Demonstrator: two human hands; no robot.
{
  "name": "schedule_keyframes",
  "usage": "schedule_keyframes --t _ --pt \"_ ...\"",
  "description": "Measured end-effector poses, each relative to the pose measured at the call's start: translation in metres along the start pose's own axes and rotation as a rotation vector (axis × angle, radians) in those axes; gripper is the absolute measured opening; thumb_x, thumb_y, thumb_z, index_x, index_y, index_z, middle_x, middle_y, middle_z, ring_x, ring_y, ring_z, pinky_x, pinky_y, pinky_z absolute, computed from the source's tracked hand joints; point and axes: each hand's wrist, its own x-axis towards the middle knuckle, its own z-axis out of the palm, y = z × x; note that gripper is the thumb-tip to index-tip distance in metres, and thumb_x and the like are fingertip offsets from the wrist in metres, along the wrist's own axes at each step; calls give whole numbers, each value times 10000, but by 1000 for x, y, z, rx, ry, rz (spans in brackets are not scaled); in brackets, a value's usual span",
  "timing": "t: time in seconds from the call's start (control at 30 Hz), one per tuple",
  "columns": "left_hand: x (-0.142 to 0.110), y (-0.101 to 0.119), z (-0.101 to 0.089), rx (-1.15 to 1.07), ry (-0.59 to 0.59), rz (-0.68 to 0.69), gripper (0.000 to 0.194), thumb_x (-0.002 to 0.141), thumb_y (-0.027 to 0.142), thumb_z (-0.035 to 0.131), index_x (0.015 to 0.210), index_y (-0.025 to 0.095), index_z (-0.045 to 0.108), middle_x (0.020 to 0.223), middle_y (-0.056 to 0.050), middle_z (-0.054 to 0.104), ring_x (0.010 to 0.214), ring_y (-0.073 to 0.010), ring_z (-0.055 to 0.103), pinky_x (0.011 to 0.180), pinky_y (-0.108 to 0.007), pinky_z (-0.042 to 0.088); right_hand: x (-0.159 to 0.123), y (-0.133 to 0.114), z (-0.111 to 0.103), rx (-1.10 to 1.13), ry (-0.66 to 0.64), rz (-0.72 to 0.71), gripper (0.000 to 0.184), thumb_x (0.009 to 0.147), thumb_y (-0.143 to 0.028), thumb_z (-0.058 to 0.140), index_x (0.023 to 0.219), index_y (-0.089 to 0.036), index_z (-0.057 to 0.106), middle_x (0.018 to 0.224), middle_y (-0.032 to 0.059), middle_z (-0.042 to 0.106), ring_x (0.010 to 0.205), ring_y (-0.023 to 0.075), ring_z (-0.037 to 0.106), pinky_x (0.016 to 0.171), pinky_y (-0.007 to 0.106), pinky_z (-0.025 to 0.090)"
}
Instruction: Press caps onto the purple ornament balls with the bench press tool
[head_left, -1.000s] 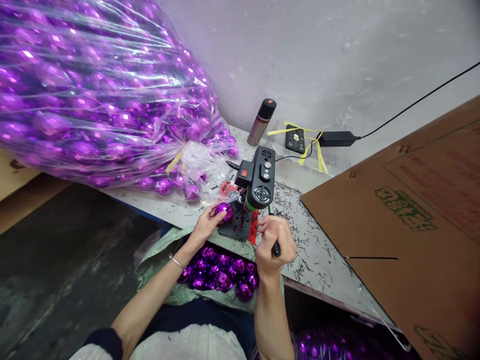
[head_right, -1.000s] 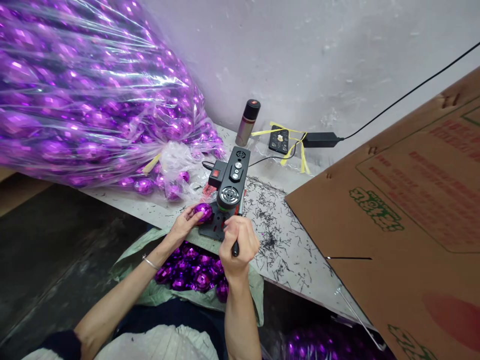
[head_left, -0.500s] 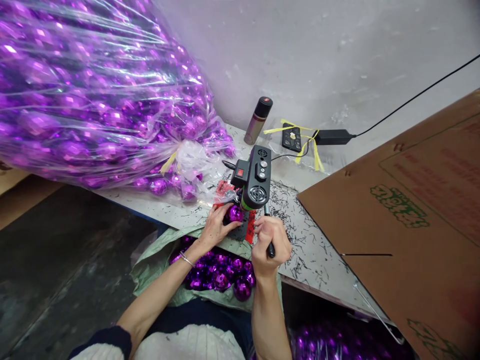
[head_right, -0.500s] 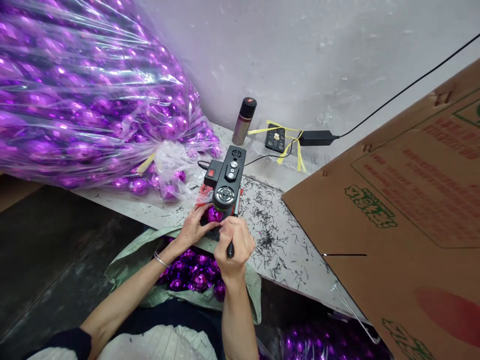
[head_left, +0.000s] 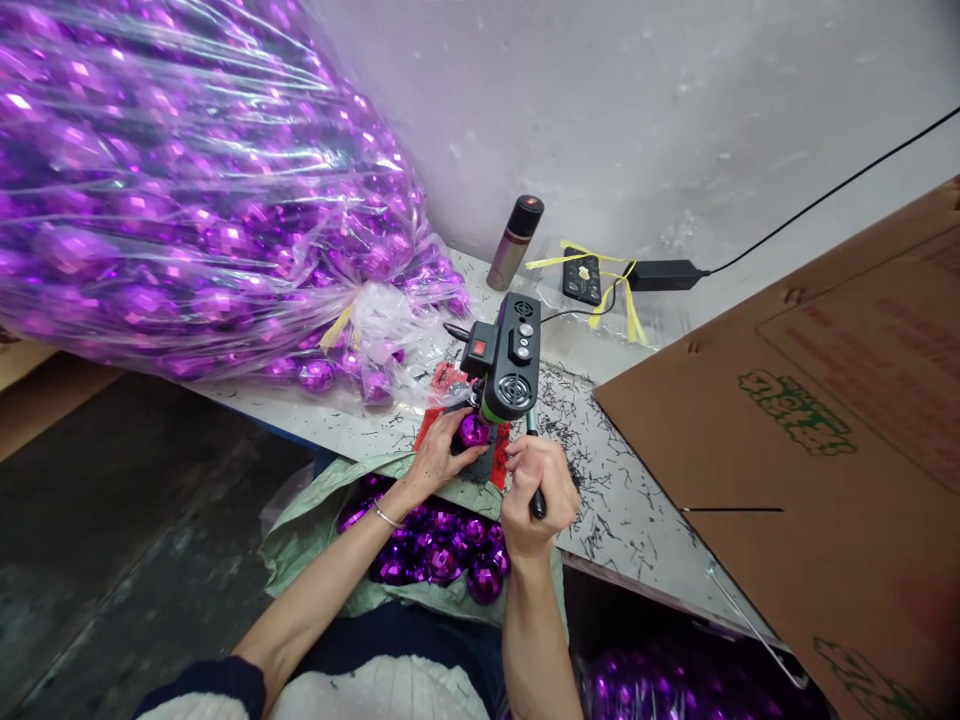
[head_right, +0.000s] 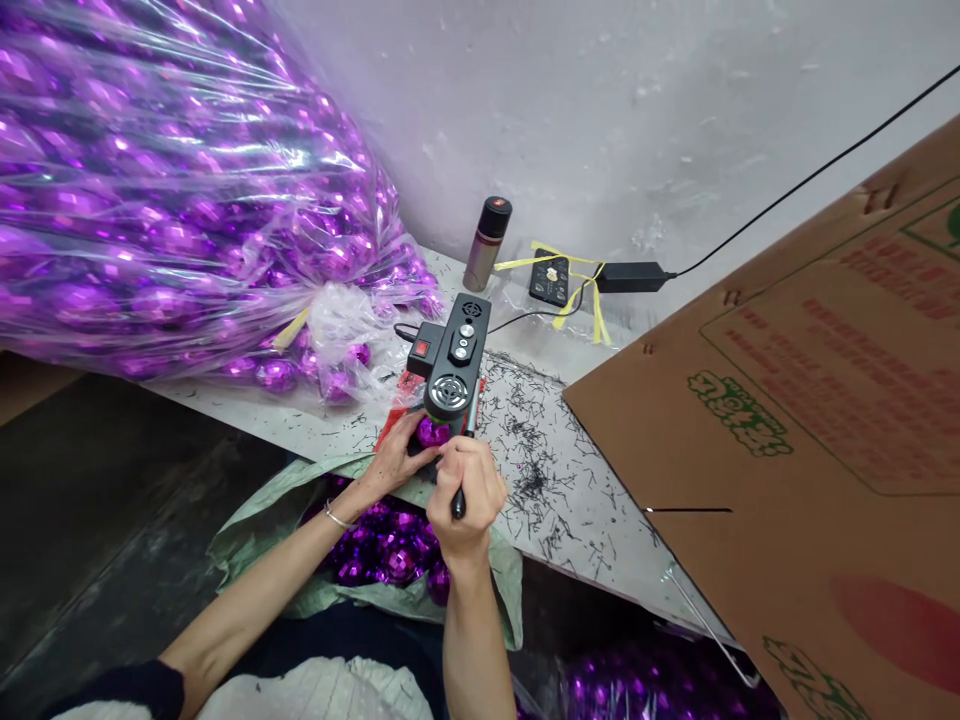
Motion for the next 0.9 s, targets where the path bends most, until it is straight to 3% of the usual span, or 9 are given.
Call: schedule_keyframes --t 0.47,0.9 --pt "-2 -5 6 -25 43 18 582 925 457 699 1413 198 514 1353 -149 662 1264 -298 636 1068 -482 526 -38 22 14 -6 40 -44 243 996 -137 403 825 -213 559 836 17 636 751 139 641 669 288 508" --pt "-3 -6 6 -41 24 -4 582 912 456 717 1399 203 523 1341 -147 665 1261 -308 640 1066 -510 528 -42 27 17 5 76 -50 248 993 -147 405 809 -211 559 811 9 620 722 142 622 684 313 520"
